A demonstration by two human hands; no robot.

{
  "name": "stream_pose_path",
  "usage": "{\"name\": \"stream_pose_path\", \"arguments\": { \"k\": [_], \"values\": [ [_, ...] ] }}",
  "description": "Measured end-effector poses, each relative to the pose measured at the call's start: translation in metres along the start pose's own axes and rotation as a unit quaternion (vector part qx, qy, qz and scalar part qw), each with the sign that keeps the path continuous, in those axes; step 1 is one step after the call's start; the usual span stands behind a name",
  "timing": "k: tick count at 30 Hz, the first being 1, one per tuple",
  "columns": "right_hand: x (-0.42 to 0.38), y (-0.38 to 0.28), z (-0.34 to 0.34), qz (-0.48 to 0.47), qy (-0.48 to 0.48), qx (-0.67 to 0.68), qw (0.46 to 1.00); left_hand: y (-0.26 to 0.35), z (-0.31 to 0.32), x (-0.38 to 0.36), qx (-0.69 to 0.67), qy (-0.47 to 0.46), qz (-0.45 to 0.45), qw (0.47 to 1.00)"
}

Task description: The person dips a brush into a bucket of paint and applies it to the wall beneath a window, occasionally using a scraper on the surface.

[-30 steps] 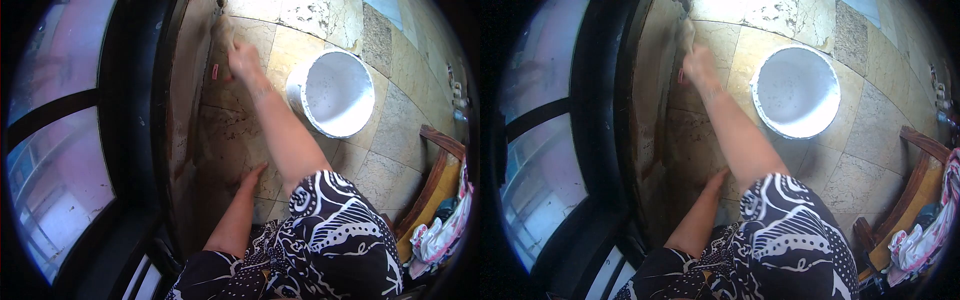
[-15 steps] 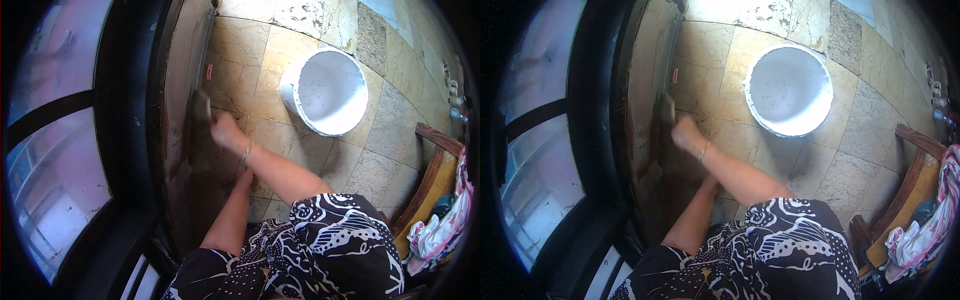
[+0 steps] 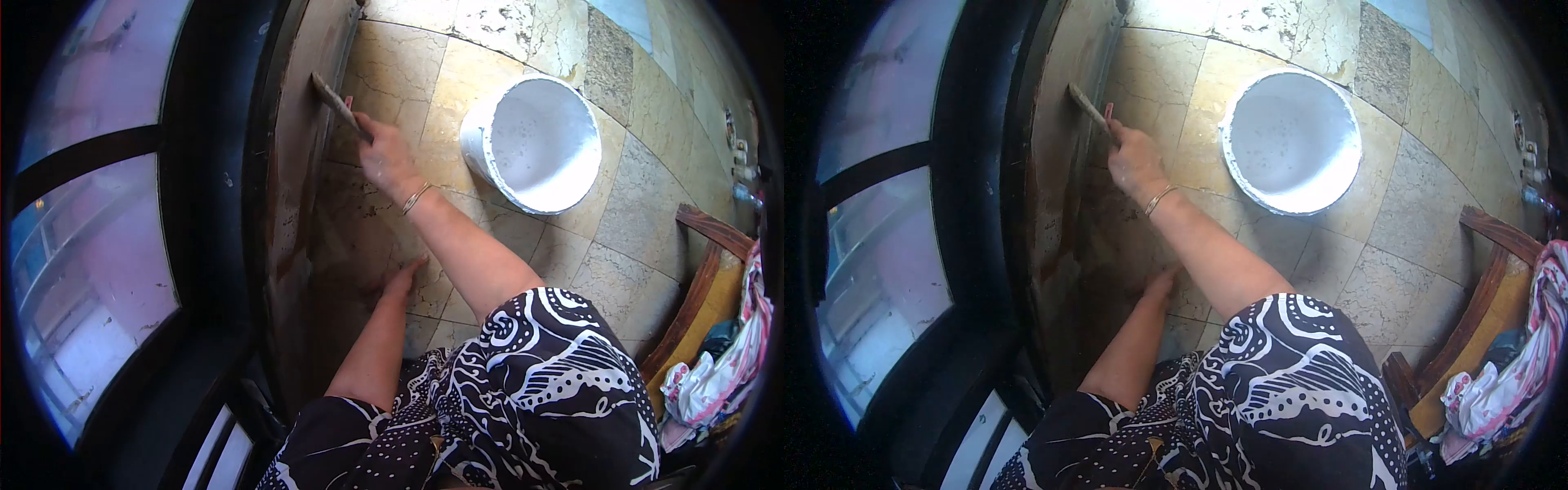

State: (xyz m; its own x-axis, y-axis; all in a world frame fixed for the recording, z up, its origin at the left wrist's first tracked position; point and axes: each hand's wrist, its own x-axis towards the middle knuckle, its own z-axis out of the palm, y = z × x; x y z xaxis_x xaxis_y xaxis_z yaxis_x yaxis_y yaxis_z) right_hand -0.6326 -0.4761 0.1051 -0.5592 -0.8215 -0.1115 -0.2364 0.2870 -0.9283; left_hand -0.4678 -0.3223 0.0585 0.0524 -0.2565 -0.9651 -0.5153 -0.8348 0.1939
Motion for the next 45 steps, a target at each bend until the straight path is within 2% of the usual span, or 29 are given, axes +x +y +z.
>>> {"name": "stream_pose_path", "arguments": {
  "k": [3, 5, 6, 8, 9, 11, 14, 15, 17, 19, 23, 24, 25, 26, 27, 28, 29, 30, 31, 33, 35, 36, 37, 39, 40, 41, 43, 44, 45],
  "values": [
    [-0.049, -0.006, 0.013, 0.016, -0.063, -0.068, 0.995, -0.052, -0.002, 0.068, -0.031, -0.063, 0.03, 0.997],
    [-0.089, -0.01, 0.004, 0.024, -0.175, -0.105, 0.979, -0.063, 0.0, 0.086, -0.034, -0.049, 0.042, 0.997],
    [-0.106, -0.012, -0.002, 0.024, -0.177, -0.105, 0.978, -0.073, 0.003, 0.098, -0.039, -0.043, 0.046, 0.997],
    [-0.126, -0.016, -0.015, -0.01, -0.299, -0.12, 0.947, -0.079, 0.009, 0.108, -0.049, -0.035, 0.056, 0.997],
    [-0.123, -0.016, -0.021, -0.015, -0.3, -0.12, 0.946, -0.085, 0.012, 0.119, -0.058, -0.031, 0.066, 0.996],
    [-0.105, -0.016, -0.03, -0.069, -0.162, -0.115, 0.978, -0.093, 0.015, 0.126, -0.067, -0.023, 0.077, 0.995],
    [-0.052, -0.026, -0.028, -0.067, -0.025, -0.048, 0.996, 0.002, 0.002, -0.007, -0.022, 0.001, 0.052, 0.998],
    [-0.043, -0.031, -0.019, -0.08, 0.014, -0.034, 0.996, -0.003, 0.003, 0.002, -0.025, 0.004, 0.055, 0.998],
    [-0.052, -0.043, 0.002, -0.082, 0.016, -0.027, 0.996, -0.019, 0.005, 0.032, 0.003, 0.05, 0.052, 0.997],
    [-0.074, -0.052, 0.018, -0.081, 0.017, -0.026, 0.996, -0.032, 0.006, 0.055, -0.002, 0.04, 0.064, 0.997],
    [-0.164, -0.063, 0.024, -0.064, -0.118, -0.061, 0.989, -0.035, 0.003, 0.073, -0.012, -0.001, 0.12, 0.993],
    [-0.183, -0.058, 0.026, -0.079, -0.16, -0.077, 0.981, -0.014, 0.001, 0.024, 0.104, 0.041, 0.087, 0.99],
    [-0.201, -0.054, 0.027, -0.092, -0.202, -0.092, 0.971, -0.009, 0.004, -0.002, 0.101, 0.042, 0.093, 0.99],
    [-0.219, -0.054, 0.025, -0.096, -0.201, -0.09, 0.971, -0.014, 0.008, -0.022, 0.173, 0.086, 0.072, 0.978],
    [-0.236, -0.055, 0.023, -0.087, -0.267, -0.115, 0.953, -0.026, 0.011, -0.035, 0.246, 0.131, 0.048, 0.959],
    [-0.245, -0.056, 0.023, -0.078, -0.33, -0.139, 0.93, -0.076, 0.013, 0.002, 0.228, 0.182, 0.132, 0.947],
    [-0.249, -0.053, 0.025, -0.08, -0.328, -0.134, 0.932, -0.123, 0.015, 0.036, 0.218, 0.23, 0.217, 0.923],
    [-0.251, -0.05, 0.028, -0.086, -0.376, -0.141, 0.912, -0.154, 0.016, 0.049, 0.215, 0.276, 0.296, 0.889],
    [-0.253, -0.047, 0.03, -0.093, -0.424, -0.148, 0.889, -0.172, 0.013, 0.069, 0.218, 0.279, 0.296, 0.887],
    [-0.234, -0.05, 0.036, -0.125, -0.408, -0.17, 0.888, -0.156, 0.001, 0.038, 0.138, 0.192, 0.176, 0.956],
    [-0.195, -0.054, 0.037, -0.154, -0.4, -0.207, 0.879, -0.136, -0.013, 0.008, 0.051, 0.097, 0.051, 0.993],
    [-0.174, -0.066, 0.023, -0.149, -0.393, -0.224, 0.88, -0.127, -0.019, 0.002, 0.007, 0.048, -0.012, 0.999],
    [-0.154, -0.064, 0.017, -0.161, -0.365, -0.219, 0.89, -0.119, -0.023, 0.002, 0.008, 0.047, -0.012, 0.999],
    [-0.116, -0.054, 0.002, -0.174, -0.298, -0.198, 0.918, -0.102, -0.025, 0.004, 0.034, -0.056, -0.075, 0.995],
    [-0.099, -0.059, -0.014, -0.134, -0.269, -0.186, 0.935, -0.089, -0.02, -0.012, 0.052, -0.058, -0.066, 0.995],
    [-0.081, -0.048, -0.023, -0.132, -0.23, -0.135, 0.955, -0.105, -0.016, 0.015, 0.054, -0.061, -0.069, 0.994],
    [-0.05, -0.04, -0.041, -0.086, -0.131, -0.083, 0.984, -0.149, -0.012, 0.086, 0.12, 0.143, -0.114, 0.976],
    [-0.033, -0.027, -0.04, -0.083, -0.067, -0.047, 0.993, -0.139, -0.015, 0.069, 0.121, 0.144, -0.114, 0.975],
    [-0.022, -0.028, -0.042, -0.082, -0.065, -0.045, 0.994, -0.12, -0.017, 0.033, 0.084, 0.038, -0.072, 0.993]
  ]
}}
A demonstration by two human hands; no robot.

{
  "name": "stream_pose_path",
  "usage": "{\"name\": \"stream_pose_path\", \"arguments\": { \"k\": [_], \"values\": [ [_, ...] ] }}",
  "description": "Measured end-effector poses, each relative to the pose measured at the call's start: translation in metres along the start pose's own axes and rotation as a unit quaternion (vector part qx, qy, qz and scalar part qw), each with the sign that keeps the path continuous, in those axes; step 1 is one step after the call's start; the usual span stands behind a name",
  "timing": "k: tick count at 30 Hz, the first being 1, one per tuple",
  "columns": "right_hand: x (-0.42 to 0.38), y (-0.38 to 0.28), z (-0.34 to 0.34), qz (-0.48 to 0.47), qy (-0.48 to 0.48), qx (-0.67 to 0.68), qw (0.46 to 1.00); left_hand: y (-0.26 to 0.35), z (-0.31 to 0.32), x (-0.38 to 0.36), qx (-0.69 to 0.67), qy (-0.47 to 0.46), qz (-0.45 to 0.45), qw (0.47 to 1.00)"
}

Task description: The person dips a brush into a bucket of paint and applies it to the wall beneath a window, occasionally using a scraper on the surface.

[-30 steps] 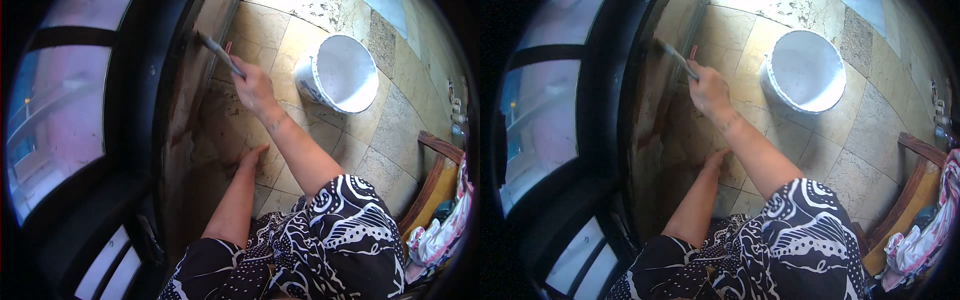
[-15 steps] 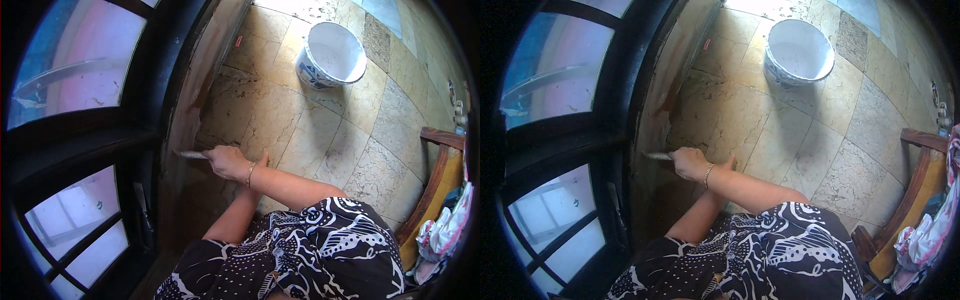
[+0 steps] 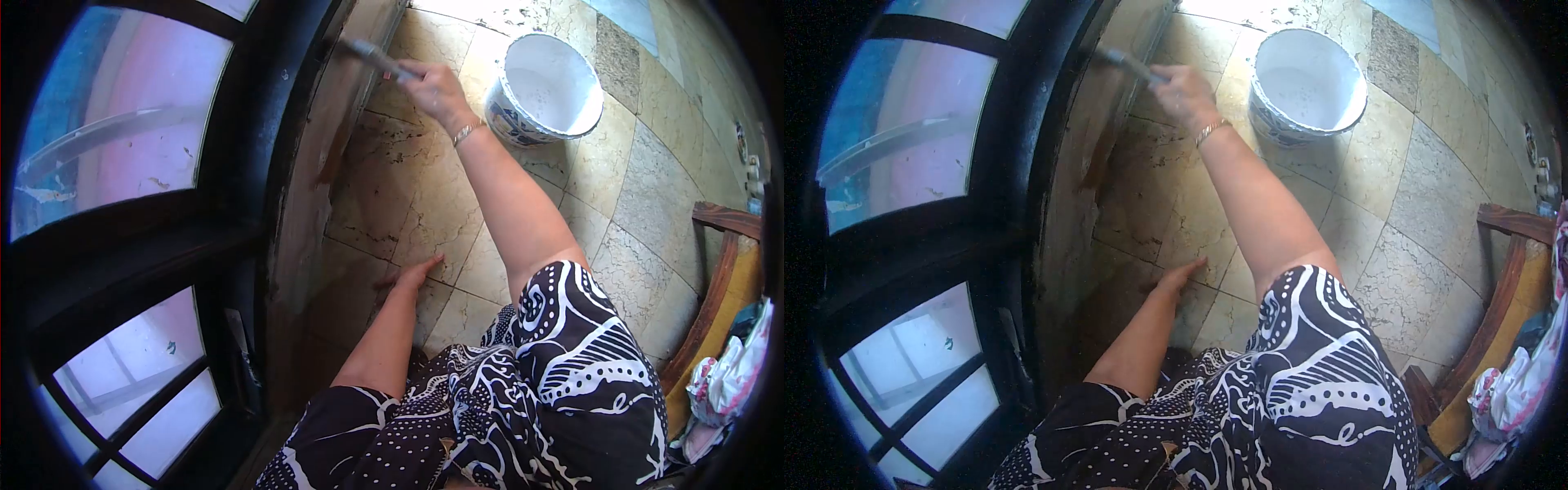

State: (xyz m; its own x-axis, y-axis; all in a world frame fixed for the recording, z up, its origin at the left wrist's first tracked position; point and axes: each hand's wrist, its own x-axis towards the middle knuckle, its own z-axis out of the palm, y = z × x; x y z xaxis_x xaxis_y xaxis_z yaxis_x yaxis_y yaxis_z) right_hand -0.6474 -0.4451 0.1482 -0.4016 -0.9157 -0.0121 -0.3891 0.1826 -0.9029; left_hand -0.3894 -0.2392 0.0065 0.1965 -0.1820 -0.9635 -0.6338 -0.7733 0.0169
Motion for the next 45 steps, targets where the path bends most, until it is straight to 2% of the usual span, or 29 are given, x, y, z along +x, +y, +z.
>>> {"name": "stream_pose_path", "arguments": {
  "k": [1, 2, 4, 6, 7, 8, 11, 14, 15, 18, 20, 22, 24, 26, 28, 29, 31, 34, 35, 37, 38, 40, 41, 43, 45],
  "values": [
    [0.009, -0.001, -0.004, 0.047, 0.018, 0.03, 0.998, 0.01, -0.007, -0.027, -0.032, -0.106, 0.05, 0.993],
    [0.016, 0.0, -0.006, 0.094, 0.036, 0.06, 0.993, 0.016, -0.01, -0.034, -0.03, -0.106, 0.049, 0.993],
    [0.013, 0.001, 0.012, 0.063, 0.054, 0.073, 0.994, 0.022, -0.015, -0.04, -0.011, -0.152, 0.024, 0.988],
    [-0.015, -0.014, 0.035, 0.013, 0.048, 0.001, 0.999, -0.02, 0.007, 0.057, -0.016, -0.038, 0.021, 0.999],
    [-0.037, -0.016, 0.048, -0.019, 0.044, 0.005, 0.999, -0.04, 0.017, 0.103, -0.019, 0.019, 0.019, 0.999],
    [-0.062, -0.018, 0.058, -0.053, 0.041, 0.009, 0.998, -0.038, 0.016, 0.102, -0.021, 0.017, 0.021, 0.999],
    [-0.148, -0.038, 0.073, -0.029, -0.128, -0.024, 0.991, -0.03, 0.01, 0.084, -0.031, -0.004, 0.104, 0.994],
    [-0.206, -0.04, 0.092, -0.057, -0.218, -0.043, 0.973, -0.018, 0.007, 0.065, -0.043, -0.016, 0.104, 0.994],
    [-0.213, -0.043, 0.094, -0.072, -0.262, -0.059, 0.961, -0.013, 0.005, 0.053, -0.045, -0.024, 0.099, 0.994],
    [-0.176, -0.046, 0.085, -0.07, -0.287, -0.129, 0.947, 0.004, 0.001, 0.02, -0.045, -0.06, 0.073, 0.995],
    [-0.135, -0.054, 0.059, -0.026, -0.266, -0.081, 0.96, 0.016, -0.005, -0.007, -0.056, -0.105, 0.053, 0.992],
    [-0.096, -0.041, 0.046, -0.02, -0.209, -0.075, 0.975, 0.019, -0.009, -0.024, -0.063, -0.131, 0.039, 0.989],
    [-0.067, -0.029, 0.026, -0.018, -0.117, -0.025, 0.993, 0.008, -0.005, -0.004, -0.053, -0.143, 0.058, 0.987],
    [-0.038, -0.009, 0.021, 0.039, 0.004, 0.082, 0.996, 0.005, -0.002, 0.002, -0.044, -0.112, 0.059, 0.991],
    [-0.029, -0.036, -0.012, 0.129, 0.024, 0.175, 0.976, 0.005, 0.0, 0.003, -0.037, -0.088, 0.061, 0.994],
    [-0.023, -0.04, -0.019, 0.126, 0.023, 0.176, 0.976, 0.006, 0.0, 0.003, -0.032, -0.079, 0.061, 0.995],
    [-0.006, -0.047, -0.029, 0.157, 0.022, 0.289, 0.944, 0.007, 0.001, 0.002, -0.025, -0.064, 0.059, 0.996],
    [0.018, -0.069, -0.029, 0.15, 0.067, 0.301, 0.939, 0.007, -0.003, -0.003, -0.016, -0.064, 0.08, 0.995],
    [0.026, -0.076, -0.028, 0.151, 0.067, 0.3, 0.94, 0.008, -0.005, -0.006, -0.012, -0.067, 0.105, 0.992],
    [0.048, -0.081, -0.027, 0.167, 0.073, 0.27, 0.945, 0.008, -0.002, 0.006, -0.006, -0.061, 0.086, 0.994],
    [0.067, -0.064, -0.02, 0.167, 0.073, 0.269, 0.946, 0.007, 0.001, 0.012, 0.001, -0.056, 0.066, 0.996],
    [0.102, -0.012, -0.002, 0.093, 0.019, 0.283, 0.954, 0.006, 0.003, 0.008, -0.017, -0.035, 0.082, 0.996],
    [0.096, -0.029, -0.006, 0.093, 0.019, 0.281, 0.955, 0.006, 0.004, 0.006, -0.033, -0.012, 0.096, 0.995],
    [0.069, -0.082, -0.013, 0.21, 0.015, 0.142, 0.967, 0.006, 0.005, -0.004, -0.066, -0.027, 0.101, 0.992],
    [0.059, -0.084, -0.01, 0.197, -0.003, 0.151, 0.969, 0.005, 0.004, -0.007, -0.099, -0.04, 0.103, 0.989]
  ]
}}
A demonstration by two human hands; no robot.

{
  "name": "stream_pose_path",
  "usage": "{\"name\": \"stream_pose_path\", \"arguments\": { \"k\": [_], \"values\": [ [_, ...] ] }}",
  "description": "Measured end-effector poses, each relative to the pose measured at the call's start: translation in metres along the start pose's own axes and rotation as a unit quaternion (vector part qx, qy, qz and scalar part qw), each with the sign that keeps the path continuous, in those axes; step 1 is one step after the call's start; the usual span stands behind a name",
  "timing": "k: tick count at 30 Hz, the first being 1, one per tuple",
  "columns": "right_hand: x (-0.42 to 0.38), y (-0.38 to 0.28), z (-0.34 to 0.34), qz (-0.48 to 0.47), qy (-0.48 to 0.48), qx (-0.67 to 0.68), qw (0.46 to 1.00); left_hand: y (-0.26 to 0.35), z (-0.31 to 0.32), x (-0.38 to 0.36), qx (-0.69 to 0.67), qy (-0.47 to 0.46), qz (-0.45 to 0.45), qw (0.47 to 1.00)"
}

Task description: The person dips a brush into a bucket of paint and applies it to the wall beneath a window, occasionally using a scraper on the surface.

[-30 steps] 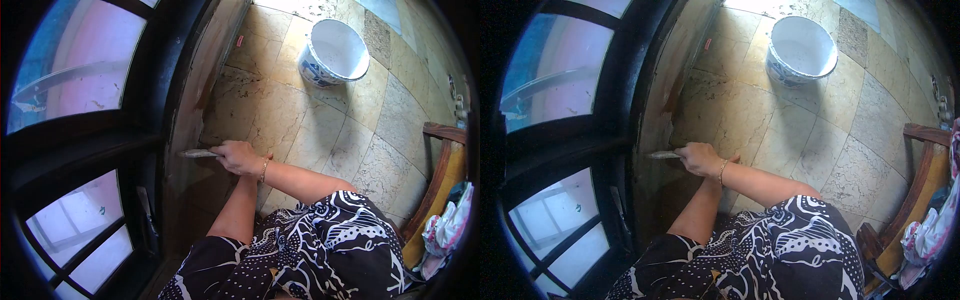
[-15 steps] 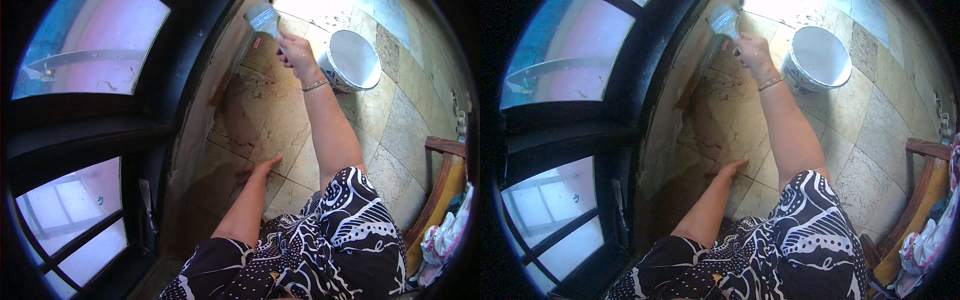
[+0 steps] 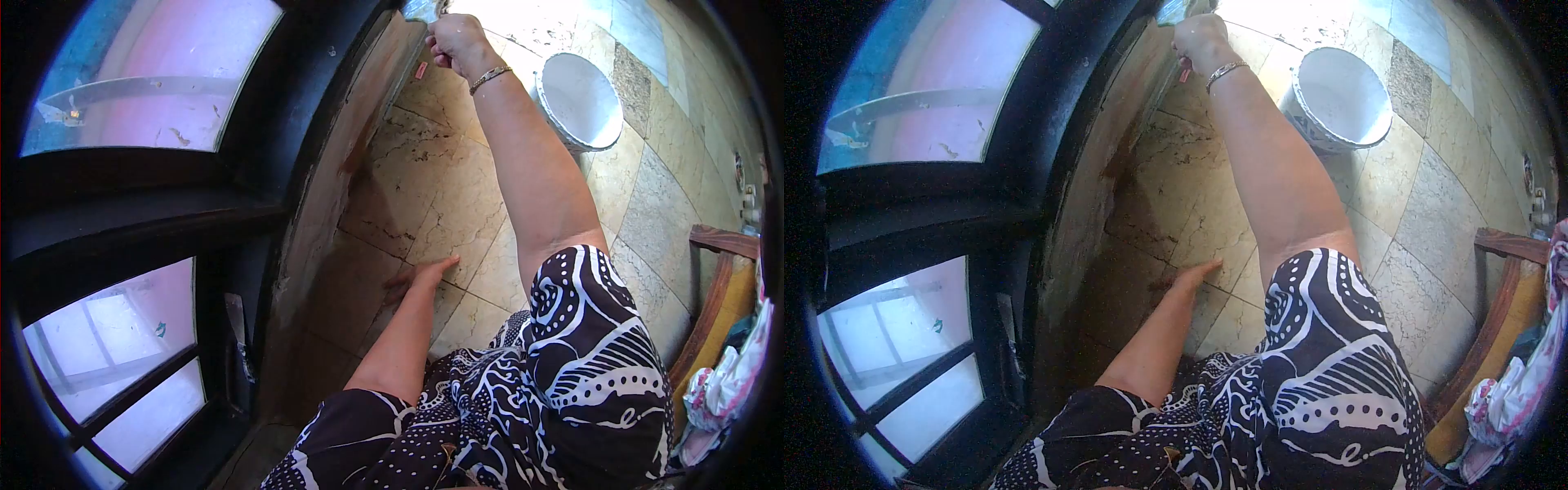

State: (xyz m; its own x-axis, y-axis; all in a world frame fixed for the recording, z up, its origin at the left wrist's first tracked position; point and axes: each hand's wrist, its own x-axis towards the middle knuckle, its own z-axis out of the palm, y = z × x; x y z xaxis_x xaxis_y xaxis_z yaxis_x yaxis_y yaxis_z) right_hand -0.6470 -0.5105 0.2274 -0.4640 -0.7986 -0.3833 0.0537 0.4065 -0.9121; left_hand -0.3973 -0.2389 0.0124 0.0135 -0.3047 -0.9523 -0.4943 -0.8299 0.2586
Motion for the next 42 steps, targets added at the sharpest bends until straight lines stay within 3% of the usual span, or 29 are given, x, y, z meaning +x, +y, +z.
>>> {"name": "stream_pose_path", "arguments": {
  "k": [6, 9, 11, 14, 16, 18, 21, 24, 26, 28, 33, 36, 38, 39, 41, 42],
  "values": [
    [-0.04, 0.023, 0.012, 0.024, -0.076, 0.04, 0.996, 0.0, -0.002, 0.005, 0.0, -0.012, 0.044, 0.999],
    [-0.083, 0.044, 0.021, 0.016, -0.13, -0.012, 0.991, -0.001, 0.0, 0.016, 0.029, -0.061, -0.004, 0.998],
    [-0.114, 0.065, 0.032, 0.043, -0.196, -0.018, 0.979, -0.002, 0.005, 0.016, 0.046, 0.002, -0.079, 0.996],
    [-0.175, 0.091, 0.047, 0.085, -0.295, -0.028, 0.951, -0.048, 0.004, 0.095, 0.01, -0.072, -0.011, 0.997],
    [-0.197, 0.096, 0.049, 0.098, -0.333, -0.024, 0.938, -0.044, 0.004, 0.086, -0.003, -0.063, 0.007, 0.998],
    [-0.204, 0.093, 0.044, 0.088, -0.31, 0.003, 0.947, -0.036, 0.004, 0.069, -0.029, -0.045, 0.04, 0.998],
    [-0.163, 0.071, 0.024, 0.054, -0.18, 0.05, 0.981, -0.019, 0.003, 0.038, -0.059, -0.029, 0.072, 0.995],
    [-0.105, 0.041, 0.0, -0.033, -0.055, 0.023, 0.998, 0.0, 0.001, 0.016, 0.005, -0.026, 0.034, 0.999],
    [-0.075, 0.022, -0.009, -0.065, 0.003, 0.075, 0.995, 0.009, 0.007, 0.003, 0.083, 0.107, -0.048, 0.99],
    [-0.047, 0.004, -0.015, -0.086, 0.041, 0.106, 0.99, 0.019, 0.009, -0.009, 0.116, 0.132, -0.069, 0.982],
    [0.028, 0.006, -0.024, -0.087, 0.073, 0.102, 0.988, 0.036, 0.007, -0.038, 0.125, 0.159, -0.124, 0.971],
    [0.028, 0.007, -0.007, -0.086, 0.085, 0.061, 0.991, 0.025, 0.012, -0.015, 0.085, 0.14, -0.195, 0.967],
    [0.024, 0.015, -0.001, -0.091, 0.046, 0.034, 0.994, 0.049, 0.011, -0.052, 0.126, 0.233, -0.219, 0.939],
    [0.02, 0.022, 0.002, -0.091, 0.046, 0.033, 0.994, 0.043, 0.012, -0.041, 0.126, 0.233, -0.219, 0.939],
    [0.007, 0.034, 0.015, -0.136, 0.02, -0.171, 0.976, 0.021, 0.014, -0.01, 0.118, 0.182, -0.184, 0.959],
    [-0.016, 0.032, 0.021, -0.096, 0.017, -0.113, 0.989, 0.019, 0.013, -0.009, 0.119, 0.181, -0.183, 0.959]
  ]
}}
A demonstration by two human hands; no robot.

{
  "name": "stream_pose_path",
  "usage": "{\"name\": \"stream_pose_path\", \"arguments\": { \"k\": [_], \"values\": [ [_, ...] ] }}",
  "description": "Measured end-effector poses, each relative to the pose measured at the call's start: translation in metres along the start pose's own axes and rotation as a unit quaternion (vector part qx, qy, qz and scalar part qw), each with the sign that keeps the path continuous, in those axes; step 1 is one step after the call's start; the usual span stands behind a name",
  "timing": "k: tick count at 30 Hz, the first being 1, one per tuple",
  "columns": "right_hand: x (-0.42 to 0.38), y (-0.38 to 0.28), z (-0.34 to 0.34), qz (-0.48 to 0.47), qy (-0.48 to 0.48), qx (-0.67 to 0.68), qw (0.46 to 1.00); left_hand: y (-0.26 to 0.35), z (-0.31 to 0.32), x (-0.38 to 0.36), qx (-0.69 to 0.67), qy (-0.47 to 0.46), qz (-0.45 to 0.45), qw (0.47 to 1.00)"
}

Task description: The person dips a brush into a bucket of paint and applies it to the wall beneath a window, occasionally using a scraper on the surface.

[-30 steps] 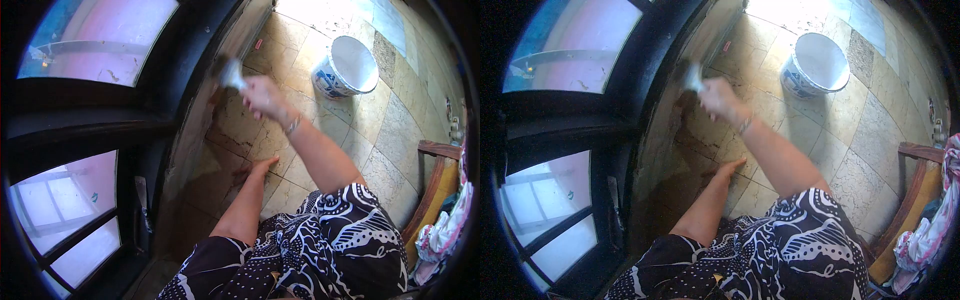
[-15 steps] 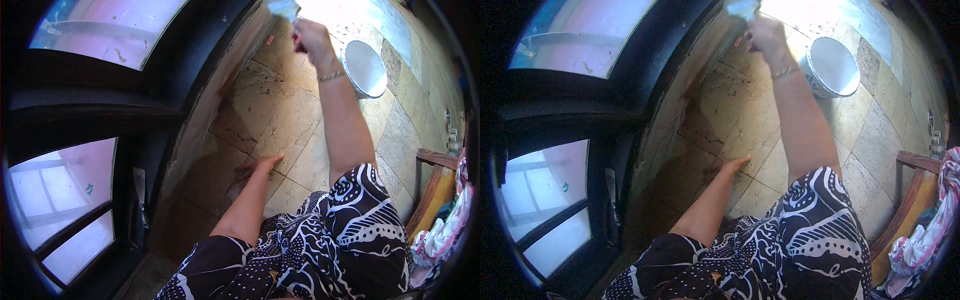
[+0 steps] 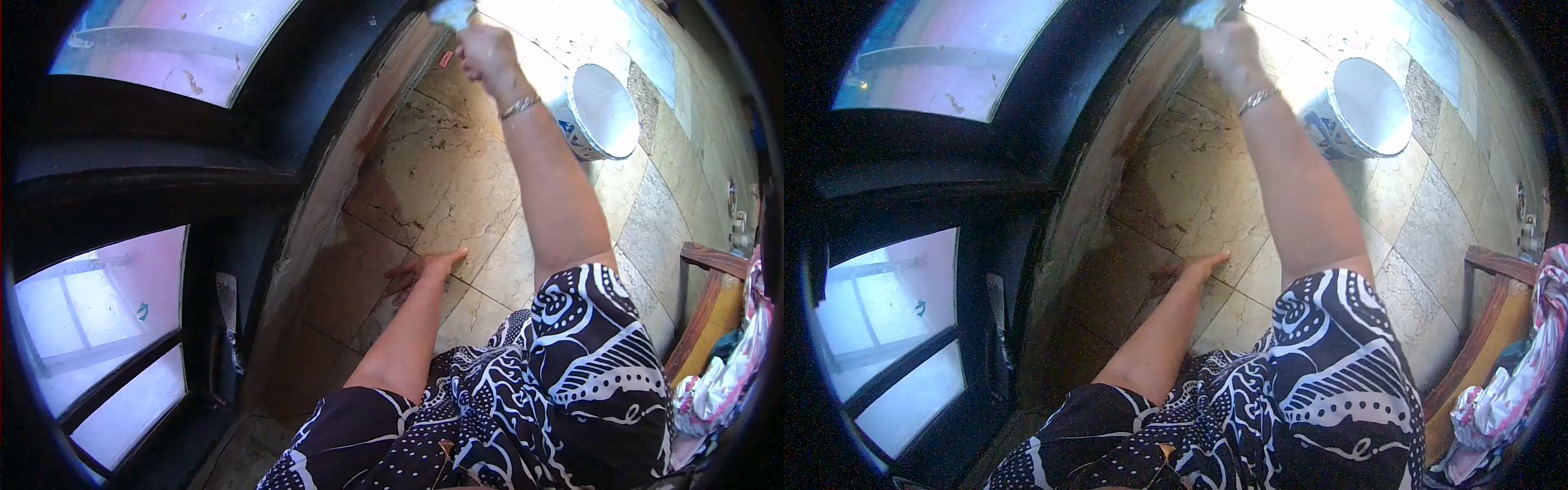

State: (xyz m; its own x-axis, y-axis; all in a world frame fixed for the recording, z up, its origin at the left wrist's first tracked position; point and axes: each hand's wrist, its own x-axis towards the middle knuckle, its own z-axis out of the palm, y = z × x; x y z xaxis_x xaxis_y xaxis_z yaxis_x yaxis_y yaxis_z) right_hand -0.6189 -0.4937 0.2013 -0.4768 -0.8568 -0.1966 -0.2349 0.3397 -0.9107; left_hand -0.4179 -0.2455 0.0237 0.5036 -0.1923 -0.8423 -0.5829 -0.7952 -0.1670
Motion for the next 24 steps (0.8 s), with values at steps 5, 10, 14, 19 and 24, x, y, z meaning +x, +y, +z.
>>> {"name": "stream_pose_path", "arguments": {
  "k": [5, 10, 14, 19, 24],
  "values": [
    [-0.09, 0.011, 0.028, -0.007, -0.061, 0.028, 0.998, -0.01, -0.012, 0.011, -0.119, -0.297, 0.187, 0.929],
    [-0.166, 0.018, 0.031, 0.004, -0.191, 0.107, 0.976, 0.001, -0.023, -0.053, -0.044, 0.059, 0.033, 0.997],
    [-0.138, 0.011, 0.005, 0.012, -0.066, 0.096, 0.993, -0.008, 0.005, 0.024, -0.101, -0.158, 0.15, 0.971],
    [-0.059, -0.01, -0.005, 0.054, -0.01, 0.185, 0.981, -0.003, -0.009, -0.011, -0.042, 0.017, 0.048, 0.998],
    [-0.054, 0.012, 0.023, -0.045, 0.002, 0.056, 0.997, 0.005, -0.01, -0.025, -0.024, 0.089, -0.01, 0.996]
  ]
}}
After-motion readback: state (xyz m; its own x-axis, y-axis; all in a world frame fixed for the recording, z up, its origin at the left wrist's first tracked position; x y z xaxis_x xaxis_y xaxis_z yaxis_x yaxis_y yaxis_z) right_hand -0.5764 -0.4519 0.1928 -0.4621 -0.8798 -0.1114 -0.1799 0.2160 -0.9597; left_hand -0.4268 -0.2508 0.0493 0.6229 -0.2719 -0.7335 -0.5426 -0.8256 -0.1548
